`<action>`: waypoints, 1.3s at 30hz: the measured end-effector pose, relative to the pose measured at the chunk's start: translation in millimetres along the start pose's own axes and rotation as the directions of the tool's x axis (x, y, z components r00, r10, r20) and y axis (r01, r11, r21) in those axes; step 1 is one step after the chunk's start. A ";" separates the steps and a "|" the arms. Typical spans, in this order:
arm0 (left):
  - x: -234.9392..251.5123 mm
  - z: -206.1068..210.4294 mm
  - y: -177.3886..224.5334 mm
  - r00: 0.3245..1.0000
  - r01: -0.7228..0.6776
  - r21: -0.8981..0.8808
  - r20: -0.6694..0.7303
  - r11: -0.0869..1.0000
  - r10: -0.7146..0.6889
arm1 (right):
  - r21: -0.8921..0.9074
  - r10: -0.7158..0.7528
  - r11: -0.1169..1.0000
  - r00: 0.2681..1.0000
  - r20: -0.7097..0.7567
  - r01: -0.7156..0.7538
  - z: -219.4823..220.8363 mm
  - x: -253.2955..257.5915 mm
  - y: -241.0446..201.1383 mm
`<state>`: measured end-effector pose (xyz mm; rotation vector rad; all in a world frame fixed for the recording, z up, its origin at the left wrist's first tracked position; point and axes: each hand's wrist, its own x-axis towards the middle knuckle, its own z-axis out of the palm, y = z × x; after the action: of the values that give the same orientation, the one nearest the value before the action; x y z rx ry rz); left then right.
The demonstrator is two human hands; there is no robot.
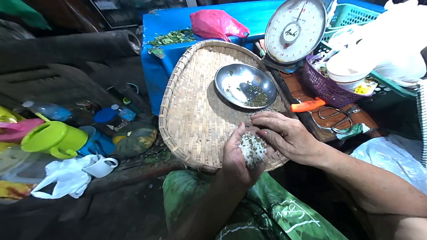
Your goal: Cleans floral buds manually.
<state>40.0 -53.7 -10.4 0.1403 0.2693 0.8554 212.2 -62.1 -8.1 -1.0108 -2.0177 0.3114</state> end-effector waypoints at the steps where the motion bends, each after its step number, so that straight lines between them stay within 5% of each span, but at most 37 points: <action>1: -0.3 -0.5 -0.1 1.000 -0.005 0.006 0.012 1.000 0.005 | -0.005 0.001 1.000 1.000 0.017 -0.001 0.0 -0.5 0.3; 8: -1.9 3.3 -0.2 0.998 0.009 0.011 -0.060 1.000 -0.009 | -0.042 0.003 0.999 1.000 0.000 -0.003 0.6 -0.7 0.8; 15: -1.2 -0.7 0.4 1.000 0.002 0.014 0.008 1.000 -0.002 | -0.007 0.036 0.999 0.997 0.065 -0.036 -1.5 -0.9 -1.2; 28: -0.3 3.4 1.4 0.999 0.018 -0.018 -0.049 1.000 -0.019 | -0.083 0.032 0.996 0.998 -0.056 -0.036 -3.3 0.0 3.9; 34: 0.1 -2.0 -0.5 0.998 -0.048 0.015 0.040 0.999 0.048 | -0.122 0.012 0.993 0.999 0.042 -0.007 2.3 -3.6 -1.2; 39: 0.7 0.4 1.5 0.999 0.015 0.014 -0.030 1.000 -0.014 | -0.060 0.041 0.997 0.999 0.033 -0.039 -1.1 -0.8 0.1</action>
<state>39.5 -52.2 -9.9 0.1391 0.3041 0.8419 213.4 -62.8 -7.9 -1.0908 -2.0501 0.2936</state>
